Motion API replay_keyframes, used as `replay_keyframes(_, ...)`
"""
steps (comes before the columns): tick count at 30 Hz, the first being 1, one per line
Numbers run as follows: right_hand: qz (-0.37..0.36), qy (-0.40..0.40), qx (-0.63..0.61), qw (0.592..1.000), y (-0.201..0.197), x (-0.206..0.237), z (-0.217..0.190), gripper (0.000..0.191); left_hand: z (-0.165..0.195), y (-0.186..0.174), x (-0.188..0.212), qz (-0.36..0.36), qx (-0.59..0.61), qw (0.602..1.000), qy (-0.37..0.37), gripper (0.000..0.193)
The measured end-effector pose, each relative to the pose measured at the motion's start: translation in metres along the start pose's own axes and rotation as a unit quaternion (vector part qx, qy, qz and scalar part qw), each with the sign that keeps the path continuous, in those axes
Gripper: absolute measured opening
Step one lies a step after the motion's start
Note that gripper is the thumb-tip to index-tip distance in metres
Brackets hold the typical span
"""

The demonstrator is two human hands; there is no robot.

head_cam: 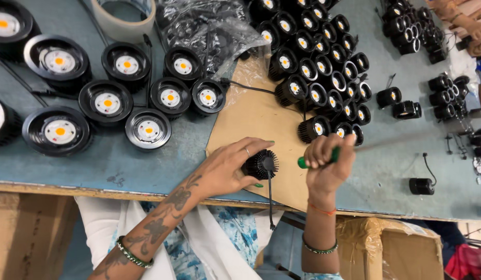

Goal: The person picks up black LED light units from a table, inserts a small circular component into the center, and tightens it with a green-handled screwdriver. The person repeats this process for several units, placing the finished lights on the table.

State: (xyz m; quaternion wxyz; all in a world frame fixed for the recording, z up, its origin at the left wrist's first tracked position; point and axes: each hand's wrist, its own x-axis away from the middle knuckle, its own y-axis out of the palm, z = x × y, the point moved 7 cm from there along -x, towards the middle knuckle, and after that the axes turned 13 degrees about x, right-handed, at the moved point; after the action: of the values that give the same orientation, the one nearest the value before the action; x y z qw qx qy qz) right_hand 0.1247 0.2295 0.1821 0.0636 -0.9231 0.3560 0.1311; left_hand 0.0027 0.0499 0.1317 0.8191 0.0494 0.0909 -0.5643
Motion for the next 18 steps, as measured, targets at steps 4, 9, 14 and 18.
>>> replay_keyframes(4,-0.009,0.053,0.312,0.948,-0.006,0.005,0.007,0.023,0.013,0.004,0.000,0.015,-0.051,0.993,0.104,0.078)
replay_keyframes(9,-0.024,-0.058,0.614,0.787,0.018,0.022,0.008,0.023,0.006,0.001,0.006,0.043,0.006,0.993,0.106,0.070)
replay_keyframes(14,-0.072,-0.150,0.546,0.821,0.033,0.034,-0.010,0.055,-0.018,0.000,0.001,0.139,0.154,0.978,0.025,0.069)
replay_keyframes(18,-0.109,-0.153,0.405,0.895,0.039,0.045,-0.024,0.078,-0.035,0.015,-0.005,0.242,0.283,0.928,0.024,0.055)
